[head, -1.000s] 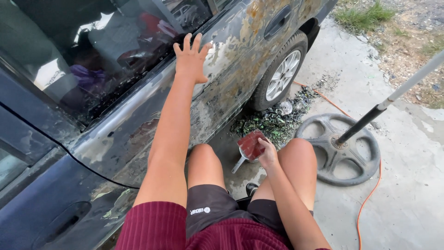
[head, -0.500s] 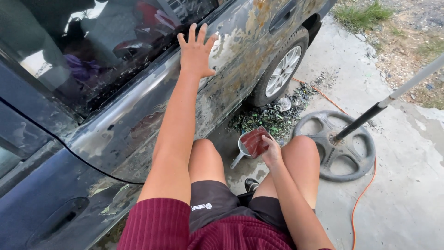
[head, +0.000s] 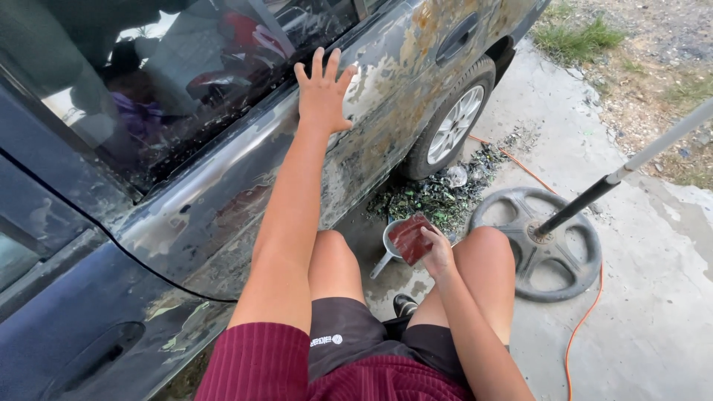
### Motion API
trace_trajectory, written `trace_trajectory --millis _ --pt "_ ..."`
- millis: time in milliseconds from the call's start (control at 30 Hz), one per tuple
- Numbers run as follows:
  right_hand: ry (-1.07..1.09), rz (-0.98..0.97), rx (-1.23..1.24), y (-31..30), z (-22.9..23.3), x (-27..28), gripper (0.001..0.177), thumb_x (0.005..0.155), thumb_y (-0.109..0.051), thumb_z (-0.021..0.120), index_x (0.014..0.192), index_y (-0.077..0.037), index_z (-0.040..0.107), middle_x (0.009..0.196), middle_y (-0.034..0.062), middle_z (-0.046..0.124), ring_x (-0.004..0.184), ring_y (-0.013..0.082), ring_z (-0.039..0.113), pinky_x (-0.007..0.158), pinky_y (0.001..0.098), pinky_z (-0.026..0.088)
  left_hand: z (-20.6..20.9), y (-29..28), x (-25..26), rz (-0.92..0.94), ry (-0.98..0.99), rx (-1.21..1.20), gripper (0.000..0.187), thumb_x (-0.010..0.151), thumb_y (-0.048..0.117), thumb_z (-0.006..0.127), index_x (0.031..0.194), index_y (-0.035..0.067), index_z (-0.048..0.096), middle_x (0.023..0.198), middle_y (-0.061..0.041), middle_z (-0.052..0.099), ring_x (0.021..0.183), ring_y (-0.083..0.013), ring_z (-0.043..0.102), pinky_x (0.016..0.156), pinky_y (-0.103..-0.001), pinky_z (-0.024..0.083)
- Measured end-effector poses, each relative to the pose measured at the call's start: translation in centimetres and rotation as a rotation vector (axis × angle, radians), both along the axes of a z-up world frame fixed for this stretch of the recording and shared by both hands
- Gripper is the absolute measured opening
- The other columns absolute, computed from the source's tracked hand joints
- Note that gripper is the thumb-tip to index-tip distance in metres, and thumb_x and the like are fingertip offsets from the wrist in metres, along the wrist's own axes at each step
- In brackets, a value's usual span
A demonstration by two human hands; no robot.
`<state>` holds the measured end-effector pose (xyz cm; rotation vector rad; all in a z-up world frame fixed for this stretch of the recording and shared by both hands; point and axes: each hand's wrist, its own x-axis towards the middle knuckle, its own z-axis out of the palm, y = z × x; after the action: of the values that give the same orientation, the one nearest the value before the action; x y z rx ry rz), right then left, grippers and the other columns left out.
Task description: The person sits on the ground beside a dark-colored car and uses a sanding block to sand the side panel near the rear wheel. They repeatedly dip the sanding block into a small metal cup of water and continue sanding the surface.
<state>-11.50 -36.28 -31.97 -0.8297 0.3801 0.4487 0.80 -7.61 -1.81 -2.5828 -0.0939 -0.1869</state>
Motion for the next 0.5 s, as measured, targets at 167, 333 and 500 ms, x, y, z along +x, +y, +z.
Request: trace_trajectory --millis 167,333,500 --pt "0.023 0.016 -0.019 0.3 1.3 -0.5 0.024 0.097 -0.012 0.063 0.121 -0.008 0.066 0.110 0.0164 0.068 0.105 0.0348 0.063 0.097 0.0520 0.048 -0.1 0.1 0.0 0.002 0.008 0.002 0.117 0.075 0.078 0.069 0.167 0.035 0.011 0.172 -0.009 -0.001 0.154 -0.0419 0.001 0.114 -0.072 0.026" --pt "0.015 0.020 0.006 0.5 2.2 -0.9 0.029 0.096 -0.010 0.064 0.124 -0.005 0.065 0.112 0.0172 0.067 0.107 0.0345 0.062 0.099 0.0506 0.047 -0.7 0.6 -0.2 -0.025 -0.031 0.030 0.117 0.075 0.079 0.066 0.168 0.036 0.010 0.172 -0.008 -0.002 0.154 -0.0406 0.001 0.115 -0.071 0.027" --pt "0.015 0.075 -0.013 0.7 0.7 -0.3 0.017 0.099 -0.013 0.061 0.115 -0.008 0.061 0.108 0.0171 0.065 0.106 0.0355 0.061 0.102 0.0531 0.044 0.4 0.7 -0.4 -0.056 0.024 -0.082 0.114 0.074 0.052 0.083 0.166 0.037 0.017 0.170 -0.010 -0.006 0.153 -0.0403 -0.006 0.116 -0.073 0.021"
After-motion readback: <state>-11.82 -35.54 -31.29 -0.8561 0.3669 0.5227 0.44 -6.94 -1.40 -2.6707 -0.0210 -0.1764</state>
